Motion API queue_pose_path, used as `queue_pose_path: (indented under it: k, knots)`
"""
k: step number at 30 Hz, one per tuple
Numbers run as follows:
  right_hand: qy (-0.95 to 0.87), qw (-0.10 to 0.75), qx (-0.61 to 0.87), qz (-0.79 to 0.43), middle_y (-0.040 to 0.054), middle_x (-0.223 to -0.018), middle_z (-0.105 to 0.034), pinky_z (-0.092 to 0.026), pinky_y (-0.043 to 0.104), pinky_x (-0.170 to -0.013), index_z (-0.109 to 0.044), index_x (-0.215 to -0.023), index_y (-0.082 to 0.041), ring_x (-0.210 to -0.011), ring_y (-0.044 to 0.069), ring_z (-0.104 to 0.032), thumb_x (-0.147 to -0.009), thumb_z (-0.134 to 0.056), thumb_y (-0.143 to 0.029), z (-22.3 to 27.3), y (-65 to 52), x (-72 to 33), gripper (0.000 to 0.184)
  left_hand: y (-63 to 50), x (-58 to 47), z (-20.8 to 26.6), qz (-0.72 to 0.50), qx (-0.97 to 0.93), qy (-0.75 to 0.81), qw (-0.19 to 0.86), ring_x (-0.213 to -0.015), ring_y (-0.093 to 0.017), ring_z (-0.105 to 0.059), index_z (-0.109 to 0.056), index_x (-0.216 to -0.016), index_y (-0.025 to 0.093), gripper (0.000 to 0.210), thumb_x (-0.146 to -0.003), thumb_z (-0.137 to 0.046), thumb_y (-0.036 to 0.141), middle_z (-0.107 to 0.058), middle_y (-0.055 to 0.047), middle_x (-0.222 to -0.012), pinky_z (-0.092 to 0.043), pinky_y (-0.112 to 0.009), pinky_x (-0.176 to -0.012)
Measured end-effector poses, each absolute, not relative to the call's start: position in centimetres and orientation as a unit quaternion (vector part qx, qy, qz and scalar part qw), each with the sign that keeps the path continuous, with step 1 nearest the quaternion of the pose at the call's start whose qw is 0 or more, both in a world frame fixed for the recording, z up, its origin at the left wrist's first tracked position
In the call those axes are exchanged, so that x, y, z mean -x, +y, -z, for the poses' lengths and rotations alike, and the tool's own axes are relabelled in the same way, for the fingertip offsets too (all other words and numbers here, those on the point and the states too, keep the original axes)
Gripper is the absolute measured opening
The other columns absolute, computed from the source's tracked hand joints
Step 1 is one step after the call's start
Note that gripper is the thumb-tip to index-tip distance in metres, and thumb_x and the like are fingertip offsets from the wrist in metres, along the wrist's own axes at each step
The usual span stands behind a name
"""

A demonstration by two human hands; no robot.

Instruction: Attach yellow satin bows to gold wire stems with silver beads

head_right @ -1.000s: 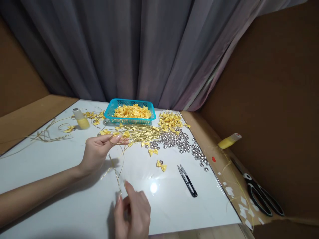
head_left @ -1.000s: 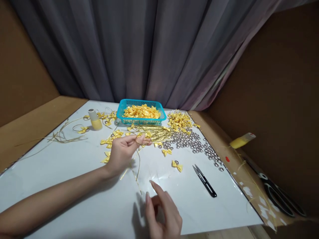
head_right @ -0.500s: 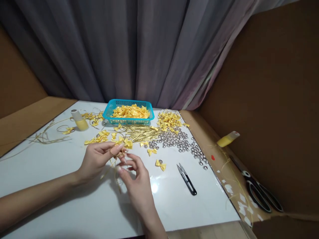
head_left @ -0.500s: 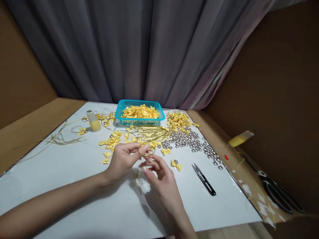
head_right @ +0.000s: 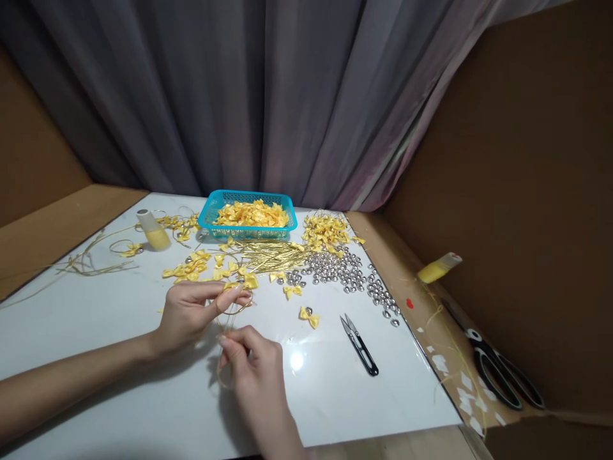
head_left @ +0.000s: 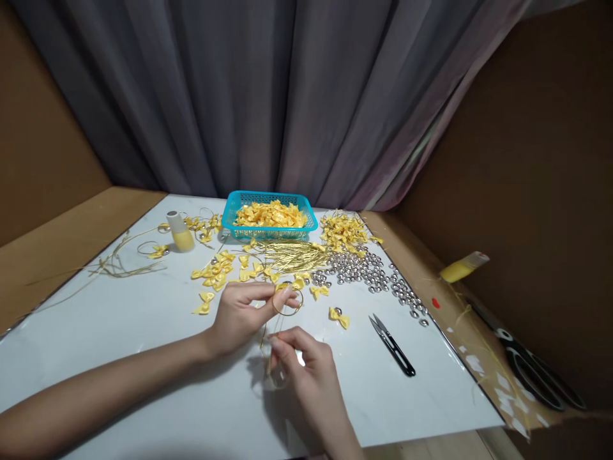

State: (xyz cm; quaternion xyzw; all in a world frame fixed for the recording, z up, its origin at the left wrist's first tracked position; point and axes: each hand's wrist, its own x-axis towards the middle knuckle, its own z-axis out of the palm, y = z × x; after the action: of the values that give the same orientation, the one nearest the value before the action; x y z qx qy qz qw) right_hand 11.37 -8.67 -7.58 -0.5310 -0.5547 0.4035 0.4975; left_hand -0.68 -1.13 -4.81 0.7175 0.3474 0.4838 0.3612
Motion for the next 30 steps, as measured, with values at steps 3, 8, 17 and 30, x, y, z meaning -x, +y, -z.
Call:
queue_pose_path:
  k: [3,8,17,30]
  knots:
    - [-0.574,0.481,0.52,-0.411,0.0073,-0.1,-0.067,-0.05,0.034,-0.08,-0.06,-0.099,-0.019,-0.094,0.022,-0.062,-0.068,-0.073,-0.036,6.7,-7.6,-12.7,0.037,-1.1,0.7,4.6,-0.485,-0.724,0.338,0.357,-0.064,-0.017,-0.069,-0.075,-0.069,0.019,0.021,-0.082,-0.06,0.025,-0.074,-0.003,-0.07,-0.053,-0.022,-0.061]
    - [-0.553,0.484,0.437,-0.519,0.0061,-0.101,-0.065,-0.049,0.035,-0.083,-0.053,-0.101,-0.021,-0.094,0.02,-0.062,-0.073,-0.068,-0.034,4.9,-6.2,-14.0,0.035,-0.9,0.8,4.5,-0.487,-0.736,0.311,0.351,-0.052,-0.013,-0.061,-0.073,-0.061,0.017,0.026,-0.082,-0.06,0.024,-0.068,-0.002,-0.058,-0.049,-0.022,-0.054]
    - [-0.519,0.409,0.449,-0.601,-0.0015,-0.055,-0.06,-0.037,0.021,-0.046,-0.057,-0.075,-0.015,-0.043,0.007,-0.047,-0.078,-0.062,-0.033,3.5,-5.4,-13.7,0.019,-0.6,0.8,4.7,-0.539,-0.746,0.267,0.287,-0.057,-0.013,-0.062,-0.073,-0.066,0.016,0.02,-0.081,-0.062,0.018,-0.07,-0.003,-0.061,-0.051,-0.022,-0.057]
    - [-0.675,0.409,0.437,-0.432,-0.0043,-0.049,-0.048,-0.035,0.02,-0.05,-0.045,-0.06,-0.018,-0.045,0.006,-0.042,-0.096,-0.032,-0.029,4.2,-5.7,-13.6,0.04,-0.3,0.8,5.2,-0.514,-0.751,0.272,0.312,-0.069,-0.015,-0.065,-0.073,-0.065,0.018,0.022,-0.082,-0.06,0.016,-0.071,-0.002,-0.063,-0.052,-0.024,-0.067]
